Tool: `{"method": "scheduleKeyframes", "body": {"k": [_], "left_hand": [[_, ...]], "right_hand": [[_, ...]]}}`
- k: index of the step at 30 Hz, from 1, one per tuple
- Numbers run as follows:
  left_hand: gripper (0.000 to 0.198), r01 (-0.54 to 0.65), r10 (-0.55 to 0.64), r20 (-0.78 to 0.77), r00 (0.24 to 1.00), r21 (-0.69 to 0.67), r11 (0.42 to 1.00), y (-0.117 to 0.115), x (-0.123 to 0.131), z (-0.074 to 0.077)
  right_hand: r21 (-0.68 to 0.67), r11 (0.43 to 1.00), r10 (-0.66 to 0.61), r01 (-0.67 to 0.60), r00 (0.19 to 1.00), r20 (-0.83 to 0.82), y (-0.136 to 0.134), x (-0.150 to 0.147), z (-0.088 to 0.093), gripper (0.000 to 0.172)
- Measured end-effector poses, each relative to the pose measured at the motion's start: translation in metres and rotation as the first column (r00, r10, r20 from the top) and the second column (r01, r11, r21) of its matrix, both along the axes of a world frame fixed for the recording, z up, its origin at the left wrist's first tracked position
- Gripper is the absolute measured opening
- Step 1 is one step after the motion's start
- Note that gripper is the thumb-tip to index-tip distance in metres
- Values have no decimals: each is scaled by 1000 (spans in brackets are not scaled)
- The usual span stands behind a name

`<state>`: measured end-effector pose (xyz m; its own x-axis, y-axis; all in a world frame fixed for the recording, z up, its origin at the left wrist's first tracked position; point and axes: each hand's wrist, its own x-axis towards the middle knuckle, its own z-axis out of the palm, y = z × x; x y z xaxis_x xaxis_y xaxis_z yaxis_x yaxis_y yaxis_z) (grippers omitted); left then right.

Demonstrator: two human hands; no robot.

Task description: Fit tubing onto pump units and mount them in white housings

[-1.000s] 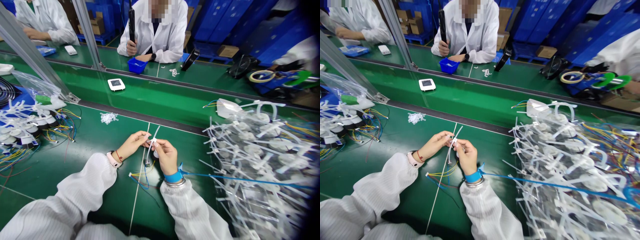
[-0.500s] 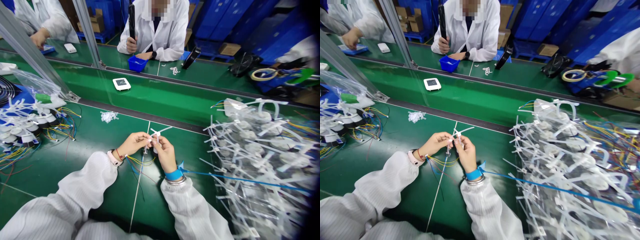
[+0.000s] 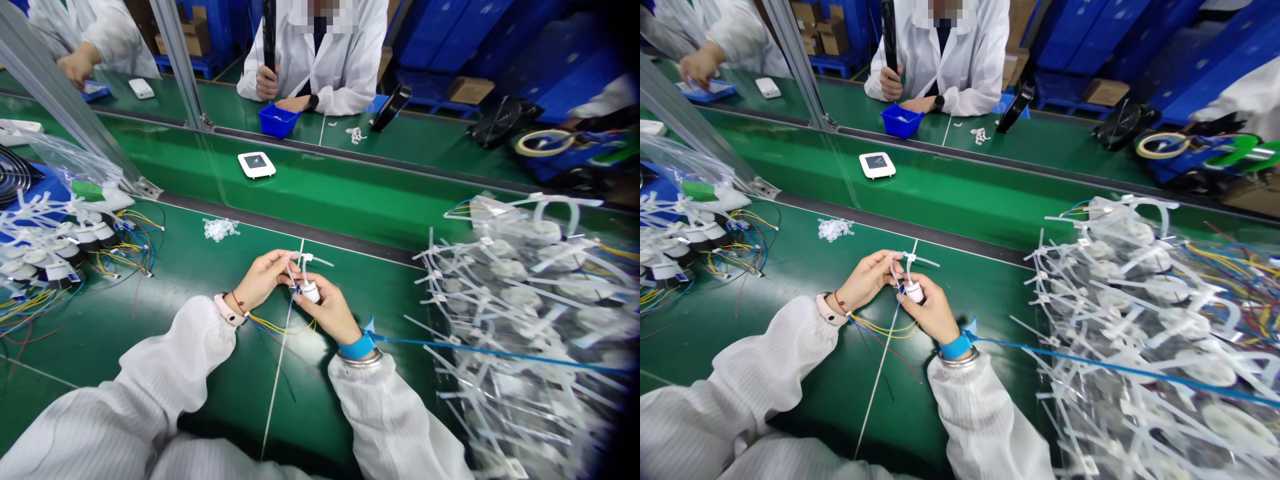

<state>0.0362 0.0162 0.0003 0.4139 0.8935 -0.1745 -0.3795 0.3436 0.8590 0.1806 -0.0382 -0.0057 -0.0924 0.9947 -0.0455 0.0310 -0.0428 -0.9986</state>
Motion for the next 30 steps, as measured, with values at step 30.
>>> {"method": "scheduleKeyframes", "body": {"k": [30], "left_hand": [[26, 65, 67, -314, 947, 392, 918, -1, -1, -2]], "right_hand": [[23, 982, -187, 187, 982, -4, -2, 1, -1, 18]]}}
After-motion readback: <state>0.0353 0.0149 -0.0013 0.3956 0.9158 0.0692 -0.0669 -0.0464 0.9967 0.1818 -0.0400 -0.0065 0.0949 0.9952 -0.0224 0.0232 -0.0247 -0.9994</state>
